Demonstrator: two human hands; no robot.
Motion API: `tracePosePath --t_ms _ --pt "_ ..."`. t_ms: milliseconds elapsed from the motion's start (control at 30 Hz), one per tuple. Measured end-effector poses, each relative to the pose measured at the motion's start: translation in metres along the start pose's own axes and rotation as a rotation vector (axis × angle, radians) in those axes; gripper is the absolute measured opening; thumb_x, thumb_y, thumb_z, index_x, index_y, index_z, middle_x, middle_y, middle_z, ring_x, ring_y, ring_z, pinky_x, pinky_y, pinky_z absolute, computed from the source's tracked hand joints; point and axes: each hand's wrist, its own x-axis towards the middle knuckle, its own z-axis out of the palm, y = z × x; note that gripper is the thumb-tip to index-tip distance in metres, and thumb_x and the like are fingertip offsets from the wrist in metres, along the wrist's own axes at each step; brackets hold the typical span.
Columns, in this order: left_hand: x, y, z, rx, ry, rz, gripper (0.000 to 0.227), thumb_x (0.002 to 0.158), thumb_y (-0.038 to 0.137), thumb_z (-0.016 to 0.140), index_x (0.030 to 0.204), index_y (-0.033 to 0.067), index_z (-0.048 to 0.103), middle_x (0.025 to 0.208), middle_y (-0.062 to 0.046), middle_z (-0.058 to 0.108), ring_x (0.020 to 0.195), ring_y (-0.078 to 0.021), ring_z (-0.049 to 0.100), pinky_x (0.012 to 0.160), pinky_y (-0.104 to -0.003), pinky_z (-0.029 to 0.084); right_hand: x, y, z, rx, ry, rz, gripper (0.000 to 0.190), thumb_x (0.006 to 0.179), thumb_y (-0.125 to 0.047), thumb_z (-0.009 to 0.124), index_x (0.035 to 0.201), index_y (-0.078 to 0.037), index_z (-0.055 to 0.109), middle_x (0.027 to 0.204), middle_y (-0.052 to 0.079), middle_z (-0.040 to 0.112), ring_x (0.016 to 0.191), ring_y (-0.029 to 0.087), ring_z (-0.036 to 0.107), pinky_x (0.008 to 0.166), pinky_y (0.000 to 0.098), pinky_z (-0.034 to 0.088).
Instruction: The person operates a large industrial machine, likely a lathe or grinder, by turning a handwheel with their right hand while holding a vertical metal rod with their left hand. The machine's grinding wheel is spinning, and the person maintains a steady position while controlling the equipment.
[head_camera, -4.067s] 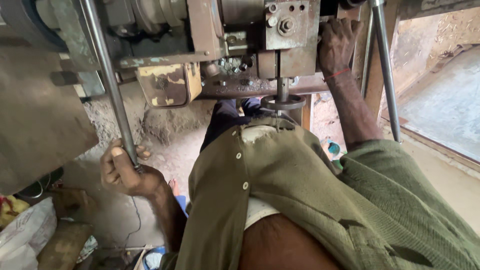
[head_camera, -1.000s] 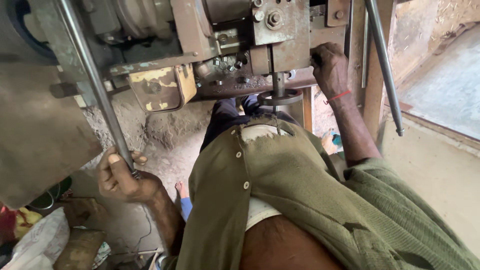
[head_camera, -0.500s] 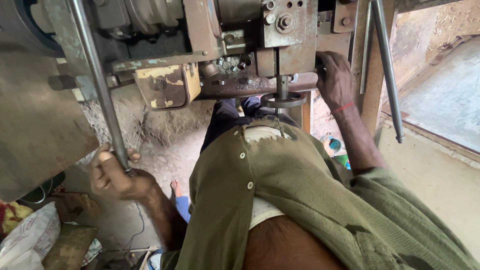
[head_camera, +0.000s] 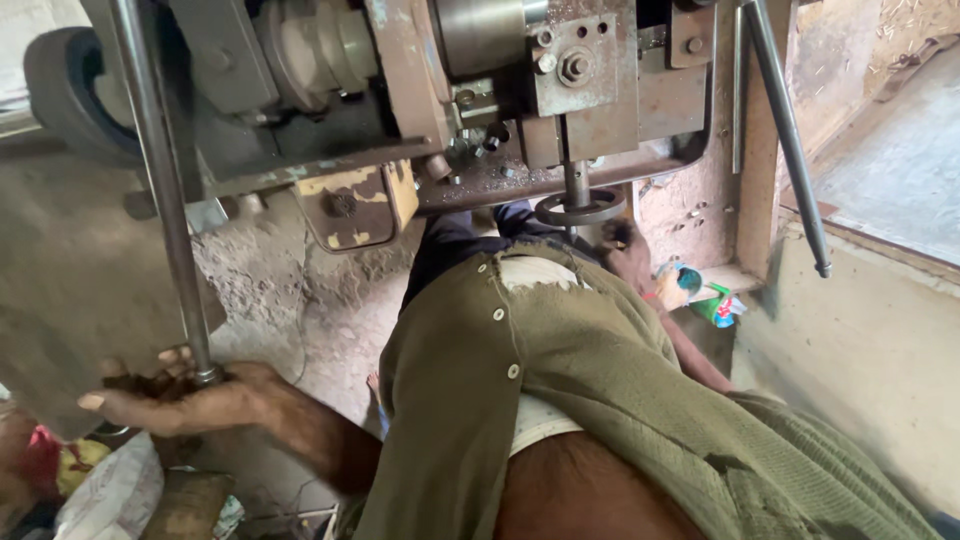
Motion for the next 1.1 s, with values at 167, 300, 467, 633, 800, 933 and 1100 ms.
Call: tracePosePath --t_ms 167,300,467,633,800,933,1100 --pt "0.026 -0.012 0.006 -0.082 0.117 0.033 0.05 0.095 0.045 0.062 0.117 0.0007 0.067 0.097 -0.003 0.07 0.062 -0.0076 0.053 0.056 -0.024 0.048 0.013 -0.051 0.029 0.001 -0.309 -0.111 0.046 0.079 -0.018 0.076 0.121 -0.001 0.064 0.116 0.013 0.065 0.107 0.027 0.062 0.092 0.0396 0.05" --pt "0.052 -0.011 0.004 -0.131 0.137 -0.037 0.04 0.098 0.04 0.064 0.11 0.0021 0.066 0.085 -0.003 0.064 0.057 -0.0087 0.05 0.051 -0.024 0.042 0.025 -0.042 0.065 -0.221 -0.247 -0.257 0.024 0.093 -0.023 0.07 0.106 -0.003 0.07 0.097 0.011 0.069 0.09 0.023 0.065 0.079 0.041 0.052" --pt "0.081 -0.014 0.018 -0.259 -0.032 -0.079 0.047 0.097 0.036 0.064 0.116 -0.007 0.065 0.096 -0.009 0.066 0.073 -0.017 0.06 0.064 -0.031 0.051 0.045 -0.005 0.092 -0.105 -0.069 -0.107 0.025 0.092 -0.029 0.074 0.095 -0.005 0.068 0.086 0.008 0.067 0.08 0.02 0.062 0.071 0.0384 0.052" --pt "0.078 -0.034 -0.016 1.055 -0.183 1.181 0.071 0.107 0.05 0.049 0.151 -0.0038 0.034 0.144 -0.019 0.051 0.131 -0.0304 0.056 0.112 -0.043 0.051 0.056 0.017 0.096 -0.229 -0.045 -0.245 0.02 0.096 -0.027 0.065 0.102 -0.008 0.068 0.092 0.006 0.07 0.084 0.017 0.064 0.073 0.0383 0.053" --pt "0.079 -0.035 -0.02 0.985 -0.218 1.166 0.076 0.104 0.058 0.042 0.148 -0.0034 0.033 0.141 -0.019 0.05 0.125 -0.0327 0.056 0.107 -0.044 0.05 0.046 0.002 0.109 -0.438 -0.218 -0.226 0.035 0.105 -0.036 0.062 0.094 -0.004 0.069 0.091 0.014 0.07 0.087 0.025 0.064 0.084 0.0436 0.05" --pt "0.087 -0.026 0.005 -0.066 0.07 -0.023 0.049 0.101 0.041 0.061 0.12 -0.0038 0.066 0.109 -0.005 0.061 0.077 -0.0099 0.048 0.064 -0.023 0.041 0.011 -0.056 0.094 -0.389 -0.418 0.067 0.049 0.109 -0.038 0.063 0.093 0.008 0.068 0.087 0.022 0.068 0.085 0.032 0.062 0.08 0.047 0.049" --pt "0.084 -0.017 0.009 0.004 0.113 -0.021 0.039 0.096 0.04 0.06 0.104 0.0026 0.071 0.095 0.0 0.06 0.063 -0.0058 0.042 0.054 -0.02 0.036 -0.021 -0.066 0.013 0.168 -0.263 0.134 0.035 0.095 -0.025 0.061 0.121 -0.004 0.071 0.096 0.014 0.075 0.086 0.02 0.069 0.081 0.0382 0.057"
